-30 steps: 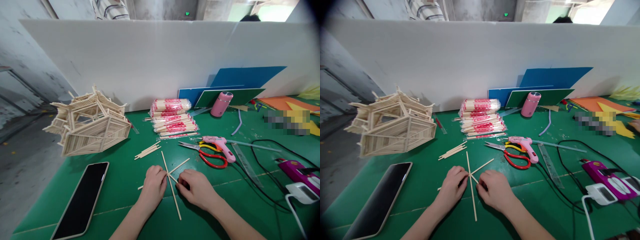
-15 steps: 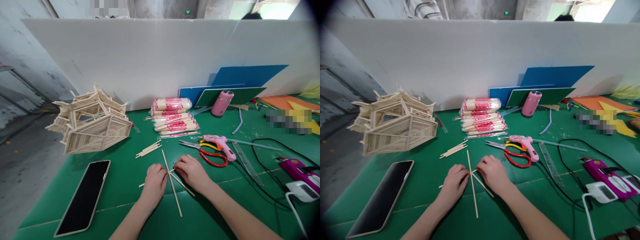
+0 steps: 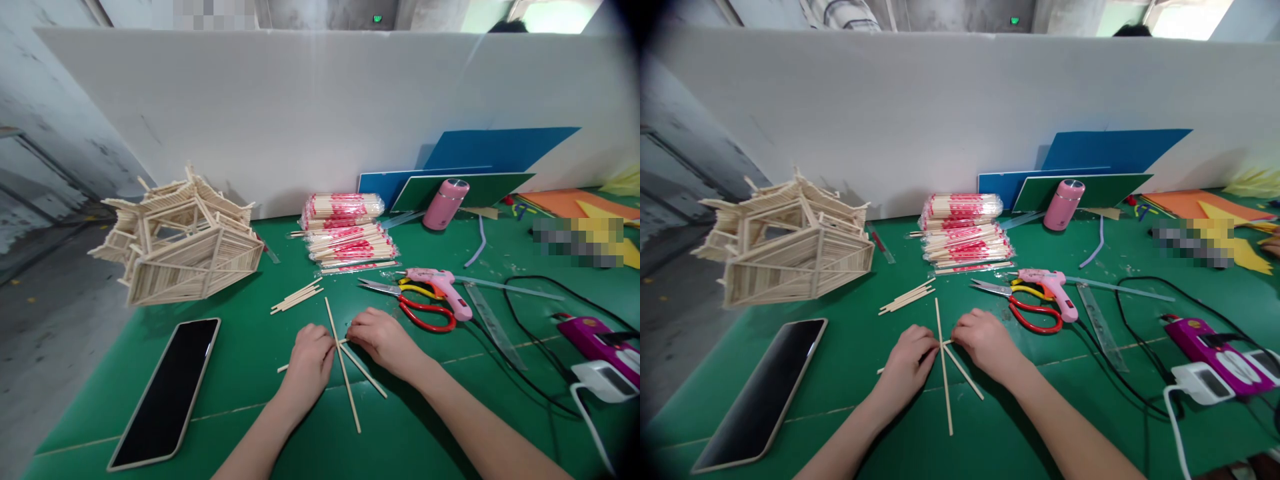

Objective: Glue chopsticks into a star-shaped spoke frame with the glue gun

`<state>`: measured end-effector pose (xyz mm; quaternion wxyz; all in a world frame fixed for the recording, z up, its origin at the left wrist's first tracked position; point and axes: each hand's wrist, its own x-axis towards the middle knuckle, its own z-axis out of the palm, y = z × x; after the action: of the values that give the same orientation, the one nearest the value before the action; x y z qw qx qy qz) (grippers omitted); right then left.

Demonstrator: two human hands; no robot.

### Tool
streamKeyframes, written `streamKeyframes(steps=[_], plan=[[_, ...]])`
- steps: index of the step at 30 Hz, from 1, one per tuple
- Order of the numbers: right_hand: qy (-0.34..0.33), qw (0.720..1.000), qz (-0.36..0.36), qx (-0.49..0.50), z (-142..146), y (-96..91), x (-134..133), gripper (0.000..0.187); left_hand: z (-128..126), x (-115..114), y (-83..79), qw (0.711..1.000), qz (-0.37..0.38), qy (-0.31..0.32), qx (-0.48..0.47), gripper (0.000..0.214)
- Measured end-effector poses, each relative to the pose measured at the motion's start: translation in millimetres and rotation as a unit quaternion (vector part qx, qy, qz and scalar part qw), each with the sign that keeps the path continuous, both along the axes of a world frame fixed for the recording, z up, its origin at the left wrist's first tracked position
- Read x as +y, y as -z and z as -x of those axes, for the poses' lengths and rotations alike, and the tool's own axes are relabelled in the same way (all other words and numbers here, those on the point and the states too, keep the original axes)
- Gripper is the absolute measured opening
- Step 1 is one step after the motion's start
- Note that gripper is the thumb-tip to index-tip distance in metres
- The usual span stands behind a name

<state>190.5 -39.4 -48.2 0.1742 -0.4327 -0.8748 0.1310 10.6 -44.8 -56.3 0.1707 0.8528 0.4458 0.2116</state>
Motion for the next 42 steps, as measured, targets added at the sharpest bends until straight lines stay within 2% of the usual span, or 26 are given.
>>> streamKeyframes(steps=[5,15,24,33,42], plan=[[-0.026,1.000,-0.004,0.002,-0.6,-0.1,2.2,0.023,-0.3,0.9,-0.4,1.000,0.002,0.010,-0.011,0.023],[-0.017,1.000,-0.014,0.000,-1.1,0.7,1.6,0.022,0.0,0.9,-1.1,1.000,0.001,0.008,-0.020,0.024],[0.006,1.000,-0.009,0.004,0.0,-0.8,-1.4,0.021,0.1,-2.2,-1.1,0.998,-0.022,-0.040,0.036,0.018],[0.082,0.996,0.026,0.030,2.6,-10.6,-22.7,0.014,2.3,-5.8,-4.6,0.999,-0.031,-0.037,-0.013,0.022],[0.142,0.989,0.044,0.008,14.0,-0.5,-35.4,0.010,-1.6,-5.0,-0.9,0.999,-0.037,-0.008,0.024,0.025]])
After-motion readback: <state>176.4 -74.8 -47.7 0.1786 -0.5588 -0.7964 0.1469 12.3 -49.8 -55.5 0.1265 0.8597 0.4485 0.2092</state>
